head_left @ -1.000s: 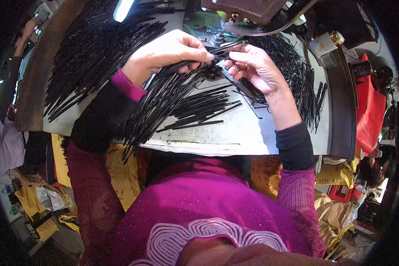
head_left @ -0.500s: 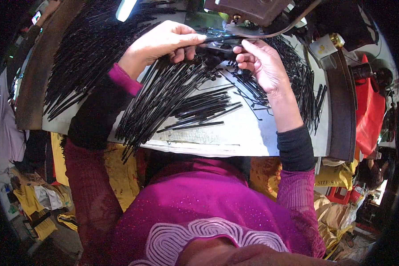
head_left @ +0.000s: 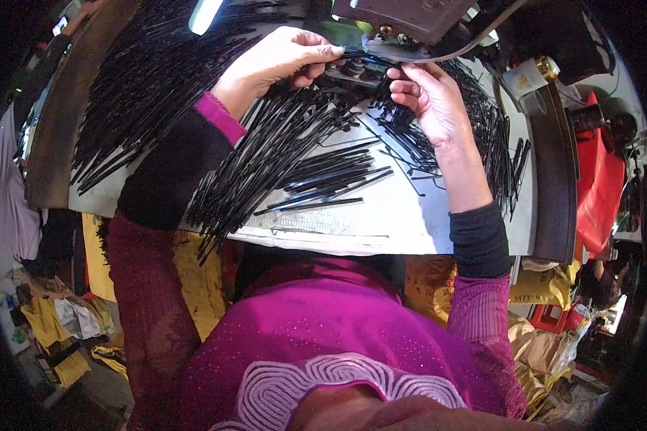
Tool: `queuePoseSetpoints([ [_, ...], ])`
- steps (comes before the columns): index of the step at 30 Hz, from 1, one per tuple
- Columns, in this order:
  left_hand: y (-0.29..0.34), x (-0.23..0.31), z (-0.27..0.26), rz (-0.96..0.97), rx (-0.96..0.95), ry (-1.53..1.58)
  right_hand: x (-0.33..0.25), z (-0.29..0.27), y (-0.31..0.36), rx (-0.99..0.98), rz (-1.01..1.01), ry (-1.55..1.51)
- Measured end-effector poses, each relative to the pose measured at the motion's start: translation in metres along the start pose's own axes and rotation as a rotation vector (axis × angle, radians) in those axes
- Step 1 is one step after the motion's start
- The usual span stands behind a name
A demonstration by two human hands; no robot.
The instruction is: The worker is processing thin black rods or wires using a small assembly machine on a workbench.
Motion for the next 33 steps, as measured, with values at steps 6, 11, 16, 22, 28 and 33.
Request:
queuePoseSetpoints([
  [6, -0.006, -0.006, -0.004, 0.034, -0.017, 0.035, 0.002, -0.001, -0.001, 0.014, 0.003, -0.028],
  [11, -0.002, -0.002, -0.004, 0.033, -0.011, -0.02, 0.003, 0.002, -0.001, -0.007, 0.019, -0.014],
  [16, -0.005, 0.0, -0.001, 0.045, -0.021, -0.043, 0.002, -0.002, 0.0, 0.033, 0.037, 0.009],
  [22, -0.003, -0.002, -0.006, 0.049, -0.003, -0.067, 0.0, 0.005, -0.002, 0.003, -0.001, 0.006],
  [28, -0.007, -0.005, -0.007, 0.057, 0.044, -0.059, 0.004, 0.0, -0.003, 0.009, 0.01, 0.013],
  [33, -0.008, -0.008, -0.003, -0.01, -0.066, 0.064, 0.011, -0.006, -0.003, 0.012, 0.06, -0.022],
])
Point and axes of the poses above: each hand's wrist, its own y-axis away from the middle knuckle, its own z-axis out of the palm, x = y × z, the point moved 9 cm from there along -y, towards the middle knuckle, and after that the axes turned 12 degrees about -x, right-handed, at the moved point
